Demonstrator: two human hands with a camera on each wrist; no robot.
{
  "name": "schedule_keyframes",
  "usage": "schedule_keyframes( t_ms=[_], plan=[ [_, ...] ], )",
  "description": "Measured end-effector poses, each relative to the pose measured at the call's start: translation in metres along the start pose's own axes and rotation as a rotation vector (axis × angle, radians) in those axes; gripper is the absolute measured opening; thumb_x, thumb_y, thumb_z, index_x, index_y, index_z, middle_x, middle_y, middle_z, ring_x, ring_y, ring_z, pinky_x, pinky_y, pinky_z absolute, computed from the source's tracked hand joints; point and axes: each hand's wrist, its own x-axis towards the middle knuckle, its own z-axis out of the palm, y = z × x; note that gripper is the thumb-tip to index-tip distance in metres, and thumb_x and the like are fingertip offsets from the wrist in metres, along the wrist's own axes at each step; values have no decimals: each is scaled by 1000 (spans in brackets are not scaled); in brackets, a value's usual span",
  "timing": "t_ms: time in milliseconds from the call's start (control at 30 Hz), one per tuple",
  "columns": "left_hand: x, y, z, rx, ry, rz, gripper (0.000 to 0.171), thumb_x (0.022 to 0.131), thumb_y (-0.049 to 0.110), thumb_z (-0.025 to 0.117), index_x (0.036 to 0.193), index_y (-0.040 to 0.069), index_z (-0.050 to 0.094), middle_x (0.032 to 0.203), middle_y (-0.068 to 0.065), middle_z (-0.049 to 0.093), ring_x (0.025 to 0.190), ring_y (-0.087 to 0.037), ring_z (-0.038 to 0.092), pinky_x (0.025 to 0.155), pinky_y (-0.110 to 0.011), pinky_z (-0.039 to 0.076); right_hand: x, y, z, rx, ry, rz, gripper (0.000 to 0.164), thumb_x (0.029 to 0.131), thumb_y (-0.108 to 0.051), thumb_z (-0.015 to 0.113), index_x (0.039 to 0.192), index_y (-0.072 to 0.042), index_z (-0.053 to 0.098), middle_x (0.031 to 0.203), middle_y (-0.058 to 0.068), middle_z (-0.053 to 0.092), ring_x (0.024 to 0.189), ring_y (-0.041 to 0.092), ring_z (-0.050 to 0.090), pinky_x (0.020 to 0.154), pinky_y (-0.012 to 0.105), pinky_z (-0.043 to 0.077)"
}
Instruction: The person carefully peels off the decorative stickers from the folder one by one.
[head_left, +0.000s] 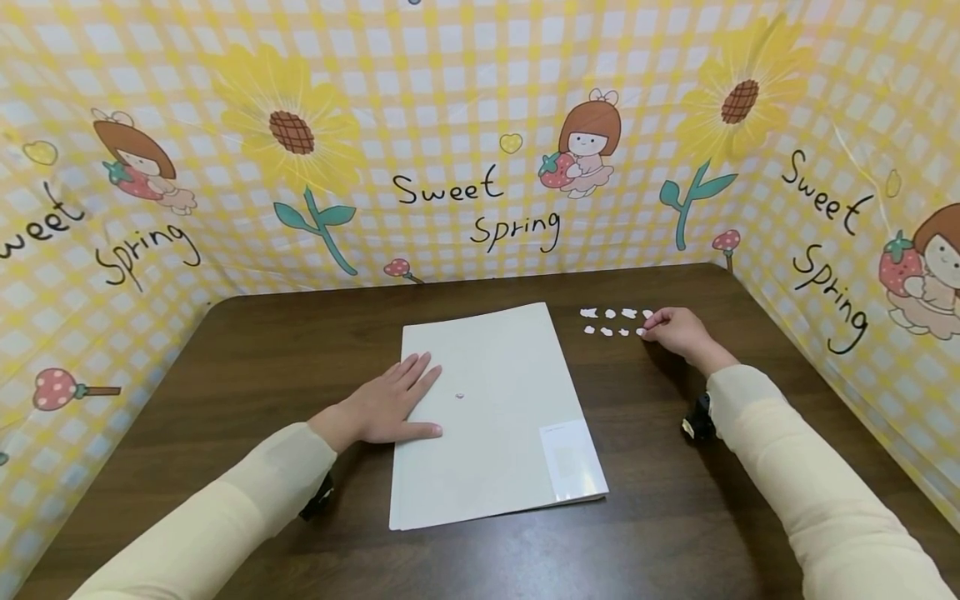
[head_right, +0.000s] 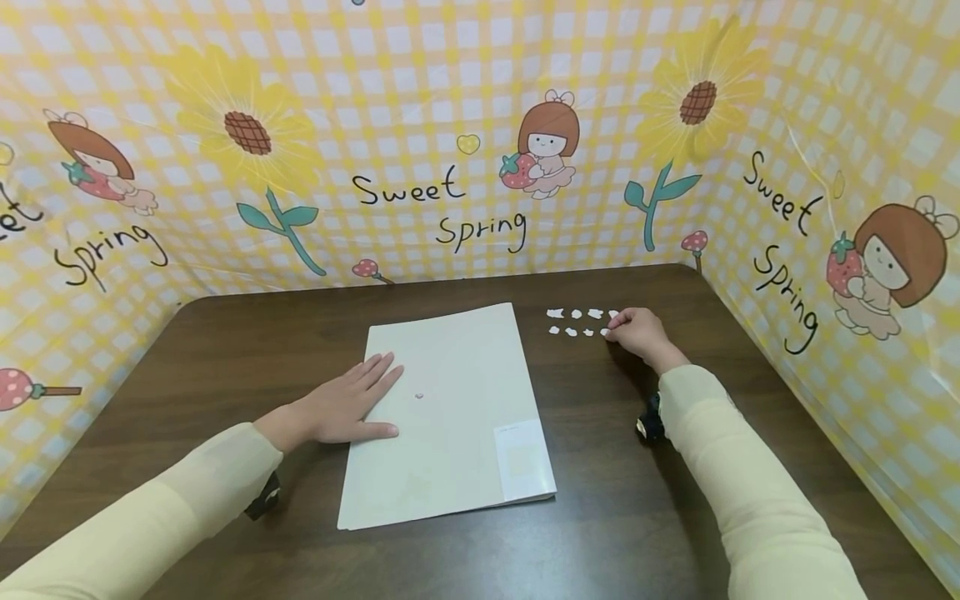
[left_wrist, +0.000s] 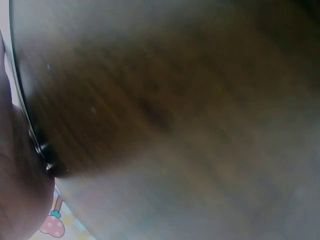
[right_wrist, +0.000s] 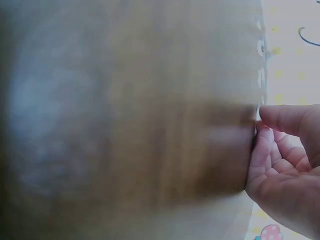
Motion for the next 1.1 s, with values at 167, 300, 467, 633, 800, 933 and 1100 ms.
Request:
schedule_keyframes(
  t_ms=[167,300,467,633,800,933,1100],
  plan=[
    [0,0,0,-3,5,-5,104,86,80,34,156,6,14,160,-19,5,146,-36,5,115,-48,14,1,4,-7,169,-52,-6,26,93,-3,60,112,15,55,117,25,54,83,7,54,72,19,48],
    [1,-1,0,3,9,-1,104,86,80,33,156,6,13,160,-20,5,146,-36,4,115,-48,13,-1,5,-11,261,-73,27,31,96,-4,58,119,15,51,122,23,50,83,1,55,75,17,49],
    [1,1,0,-4,7,6,103,87,79,34,156,6,13,160,-20,4,146,-36,4,115,-48,13,-5,-3,-11,325,-77,38,36,96,-7,59,123,15,49,112,12,55,88,5,59,81,22,51],
    [0,1,0,-3,5,2,102,88,78,35,156,6,13,160,-20,4,146,-36,4,115,-48,13,-10,-22,-5,366,-109,6,37,97,-6,59,124,15,46,107,7,56,93,8,58,91,31,49],
    [0,0,1,-2,13,7,102,87,79,34,156,6,13,160,-20,5,146,-36,4,115,-48,13,-15,-44,8,354,-153,-11,37,97,-7,59,125,14,47,113,13,55,96,13,57,97,39,45],
    [0,-1,2,-3,9,6,102,87,78,35,156,6,13,160,-20,4,146,-36,4,115,-48,13,-19,-63,22,346,-191,-36,38,96,-7,62,125,12,48,111,13,58,102,23,57,96,41,46],
    [0,-1,2,1,4,2,102,87,78,35,156,6,13,160,-20,4,146,-36,4,115,-48,13,-24,-84,44,339,-260,-61,39,95,-10,63,125,11,49,113,17,57,110,35,54,97,43,45]
  ],
)
